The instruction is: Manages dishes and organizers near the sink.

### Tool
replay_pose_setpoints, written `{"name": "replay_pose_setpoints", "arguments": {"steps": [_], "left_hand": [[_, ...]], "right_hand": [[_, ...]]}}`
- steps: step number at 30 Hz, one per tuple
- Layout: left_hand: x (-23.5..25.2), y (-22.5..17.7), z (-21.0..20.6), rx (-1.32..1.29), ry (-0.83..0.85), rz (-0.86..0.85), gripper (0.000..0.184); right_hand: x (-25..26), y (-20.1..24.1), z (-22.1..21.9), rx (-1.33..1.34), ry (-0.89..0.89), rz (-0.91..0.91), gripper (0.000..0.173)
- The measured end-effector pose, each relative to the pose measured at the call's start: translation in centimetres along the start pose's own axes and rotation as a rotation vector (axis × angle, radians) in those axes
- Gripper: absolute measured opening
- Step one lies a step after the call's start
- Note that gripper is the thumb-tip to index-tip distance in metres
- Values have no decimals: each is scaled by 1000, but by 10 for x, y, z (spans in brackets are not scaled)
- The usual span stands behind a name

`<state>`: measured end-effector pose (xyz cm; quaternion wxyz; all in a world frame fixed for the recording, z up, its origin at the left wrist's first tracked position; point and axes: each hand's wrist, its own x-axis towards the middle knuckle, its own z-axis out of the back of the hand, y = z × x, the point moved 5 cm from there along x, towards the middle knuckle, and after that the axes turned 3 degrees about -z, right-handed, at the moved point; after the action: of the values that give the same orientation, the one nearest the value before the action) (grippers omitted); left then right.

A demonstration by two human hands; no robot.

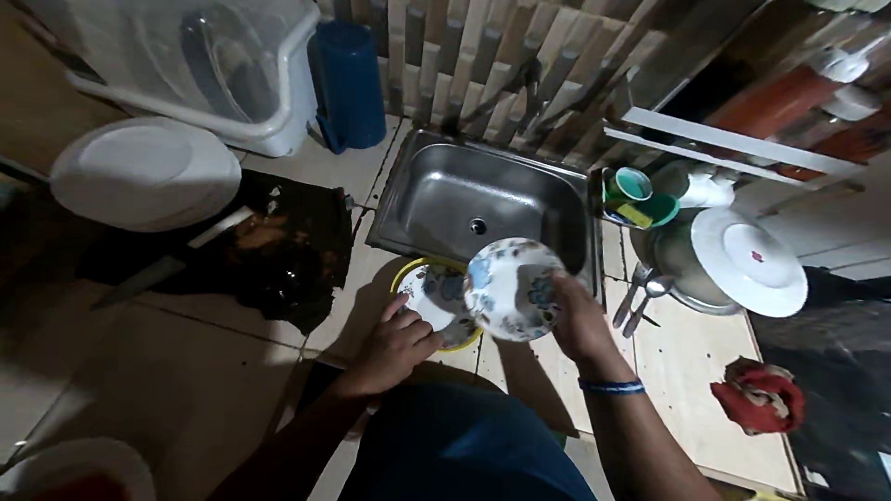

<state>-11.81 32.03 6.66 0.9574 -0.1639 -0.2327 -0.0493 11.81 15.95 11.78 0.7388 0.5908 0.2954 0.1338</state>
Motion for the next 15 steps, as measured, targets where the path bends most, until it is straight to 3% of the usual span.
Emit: {"name": "replay_pose_setpoints", "arguments": {"steps": [5, 10, 12, 15], "left_hand": [[-10, -3, -6, -9, 2, 39, 16], [-16, -6, 25, -189, -18, 74, 19], [-24, 5, 61, -196, -63, 249, 23], [-47, 54, 111, 1, -127, 671, 28]], "right_hand": [[9, -13, -62, -149, 277, -64, 48], [13, -25, -73, -213, 293, -77, 47], [13, -26, -74, -220, 295, -84, 48], [13, -30, -77, -242, 316, -47, 48]]}}
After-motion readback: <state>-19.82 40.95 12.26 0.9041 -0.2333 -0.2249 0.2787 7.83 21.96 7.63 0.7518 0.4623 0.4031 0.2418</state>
